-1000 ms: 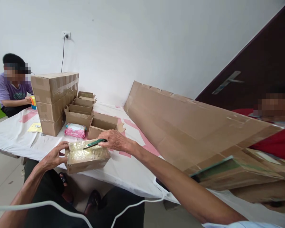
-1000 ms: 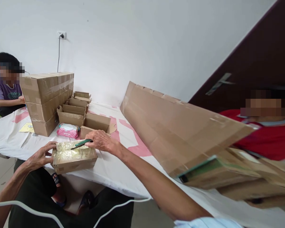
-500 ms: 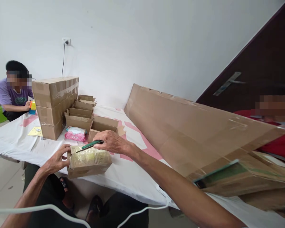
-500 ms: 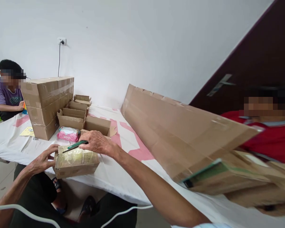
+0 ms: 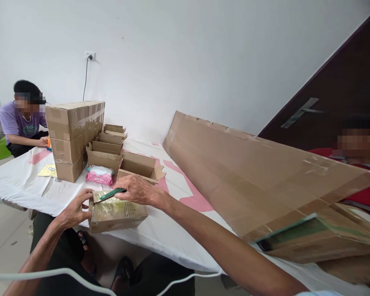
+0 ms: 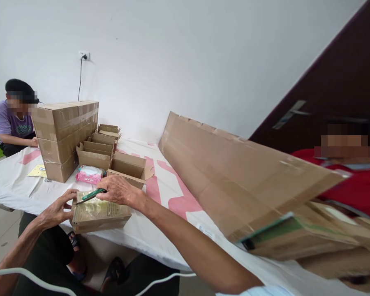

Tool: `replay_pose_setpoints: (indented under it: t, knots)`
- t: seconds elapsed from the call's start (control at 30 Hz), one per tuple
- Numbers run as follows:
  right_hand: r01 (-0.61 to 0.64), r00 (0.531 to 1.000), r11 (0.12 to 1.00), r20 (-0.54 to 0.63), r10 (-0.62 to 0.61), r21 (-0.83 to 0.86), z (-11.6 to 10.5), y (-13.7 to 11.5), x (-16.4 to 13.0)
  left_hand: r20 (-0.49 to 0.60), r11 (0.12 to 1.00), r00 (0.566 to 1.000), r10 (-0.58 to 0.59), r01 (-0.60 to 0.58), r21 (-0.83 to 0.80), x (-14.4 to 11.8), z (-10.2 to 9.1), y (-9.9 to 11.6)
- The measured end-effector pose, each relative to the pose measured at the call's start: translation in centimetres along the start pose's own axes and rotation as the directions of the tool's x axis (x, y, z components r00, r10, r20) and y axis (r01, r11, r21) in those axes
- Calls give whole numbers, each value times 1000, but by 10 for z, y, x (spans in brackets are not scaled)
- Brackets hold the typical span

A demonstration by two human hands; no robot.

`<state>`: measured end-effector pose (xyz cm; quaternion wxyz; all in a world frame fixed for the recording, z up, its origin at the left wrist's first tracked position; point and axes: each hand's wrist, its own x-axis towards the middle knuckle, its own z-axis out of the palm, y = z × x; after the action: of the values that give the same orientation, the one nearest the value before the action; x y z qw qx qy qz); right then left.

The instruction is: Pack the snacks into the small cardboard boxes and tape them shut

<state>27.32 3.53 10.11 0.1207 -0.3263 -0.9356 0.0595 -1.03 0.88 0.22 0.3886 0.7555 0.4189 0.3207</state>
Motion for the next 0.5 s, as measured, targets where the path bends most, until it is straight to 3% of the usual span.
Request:
replay_pose_setpoints:
  t: [0.5]
  knots:
    - [-97, 986, 990, 125, 110, -107, -3, -3, -8, 9, 999, 1000, -10, 9, 46, -2, -2, 0]
